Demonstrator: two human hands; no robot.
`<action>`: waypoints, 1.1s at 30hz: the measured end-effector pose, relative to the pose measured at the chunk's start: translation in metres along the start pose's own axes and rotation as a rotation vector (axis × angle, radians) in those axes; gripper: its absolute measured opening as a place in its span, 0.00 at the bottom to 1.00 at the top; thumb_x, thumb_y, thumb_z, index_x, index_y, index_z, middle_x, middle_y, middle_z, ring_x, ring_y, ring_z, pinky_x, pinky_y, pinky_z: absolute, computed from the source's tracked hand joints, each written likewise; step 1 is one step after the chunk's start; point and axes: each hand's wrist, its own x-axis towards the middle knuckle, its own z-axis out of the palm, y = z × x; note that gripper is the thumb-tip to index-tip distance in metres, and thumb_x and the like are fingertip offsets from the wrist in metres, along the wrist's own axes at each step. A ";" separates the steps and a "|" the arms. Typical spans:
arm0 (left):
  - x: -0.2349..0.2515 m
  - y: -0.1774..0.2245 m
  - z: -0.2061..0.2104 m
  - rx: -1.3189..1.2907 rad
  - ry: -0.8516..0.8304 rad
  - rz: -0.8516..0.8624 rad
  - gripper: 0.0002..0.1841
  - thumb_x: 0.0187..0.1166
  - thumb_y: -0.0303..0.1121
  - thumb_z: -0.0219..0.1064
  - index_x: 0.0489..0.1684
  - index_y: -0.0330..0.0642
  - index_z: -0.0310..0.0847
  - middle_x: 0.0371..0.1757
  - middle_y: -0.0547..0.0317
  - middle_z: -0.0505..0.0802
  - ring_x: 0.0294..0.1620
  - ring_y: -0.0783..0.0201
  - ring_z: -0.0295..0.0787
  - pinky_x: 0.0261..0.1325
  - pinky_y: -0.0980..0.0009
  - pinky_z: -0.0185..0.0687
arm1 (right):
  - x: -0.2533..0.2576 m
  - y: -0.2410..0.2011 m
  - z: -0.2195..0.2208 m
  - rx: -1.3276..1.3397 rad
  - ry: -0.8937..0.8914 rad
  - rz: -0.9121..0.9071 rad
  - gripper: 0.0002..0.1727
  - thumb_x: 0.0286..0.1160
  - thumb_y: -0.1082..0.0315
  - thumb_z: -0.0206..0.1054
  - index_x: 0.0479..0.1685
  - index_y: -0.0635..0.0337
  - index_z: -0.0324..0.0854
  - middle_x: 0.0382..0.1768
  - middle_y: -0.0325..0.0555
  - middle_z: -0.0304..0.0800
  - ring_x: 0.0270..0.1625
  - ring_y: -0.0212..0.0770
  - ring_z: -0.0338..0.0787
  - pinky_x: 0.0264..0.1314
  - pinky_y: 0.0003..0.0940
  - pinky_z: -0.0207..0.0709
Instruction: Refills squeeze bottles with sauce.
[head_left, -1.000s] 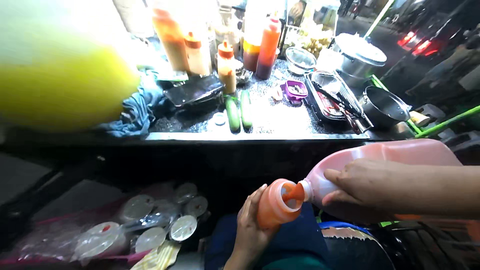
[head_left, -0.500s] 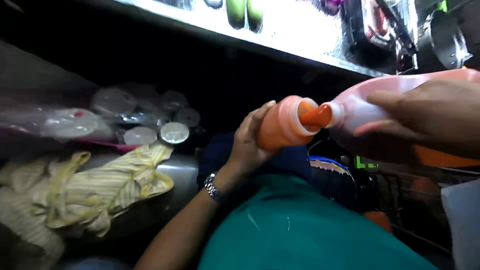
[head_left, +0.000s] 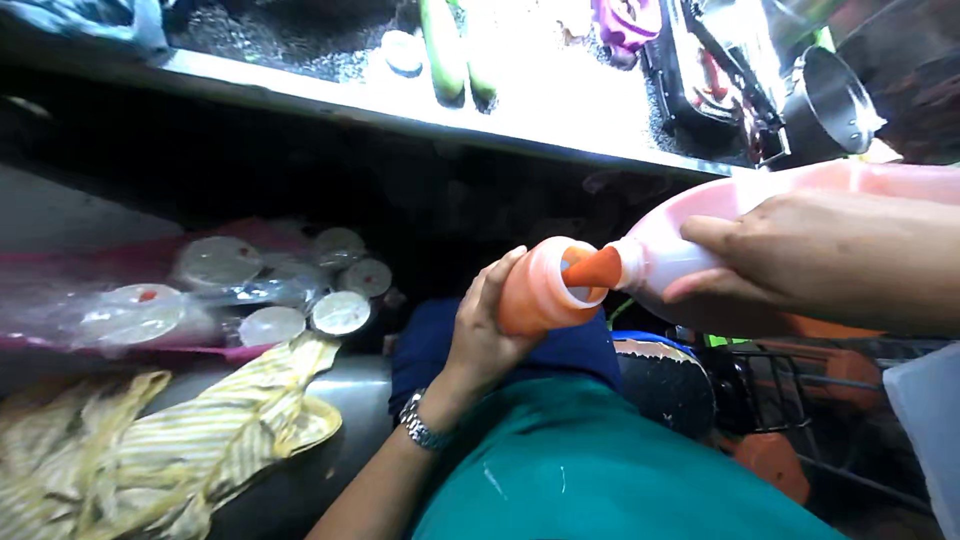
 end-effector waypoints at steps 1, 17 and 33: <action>0.000 -0.001 0.001 -0.014 0.001 0.000 0.49 0.53 0.42 0.86 0.83 0.40 0.67 0.74 0.47 0.84 0.76 0.60 0.80 0.78 0.61 0.77 | 0.000 0.001 -0.001 0.009 0.001 0.001 0.29 0.87 0.37 0.46 0.30 0.50 0.75 0.09 0.29 0.62 0.11 0.32 0.72 0.12 0.31 0.61; -0.005 -0.007 0.007 -0.042 0.024 -0.049 0.49 0.54 0.44 0.86 0.83 0.43 0.67 0.73 0.47 0.85 0.73 0.63 0.83 0.76 0.64 0.80 | 0.002 -0.004 -0.014 -0.031 -0.099 0.054 0.30 0.88 0.37 0.49 0.36 0.54 0.80 0.12 0.34 0.68 0.17 0.38 0.79 0.19 0.35 0.68; 0.001 -0.007 0.013 -0.103 0.045 0.026 0.47 0.56 0.44 0.87 0.77 0.30 0.71 0.70 0.40 0.87 0.74 0.61 0.83 0.78 0.67 0.78 | 0.002 -0.010 -0.018 -0.002 -0.153 0.143 0.33 0.86 0.32 0.48 0.42 0.53 0.82 0.16 0.37 0.74 0.22 0.39 0.83 0.23 0.38 0.72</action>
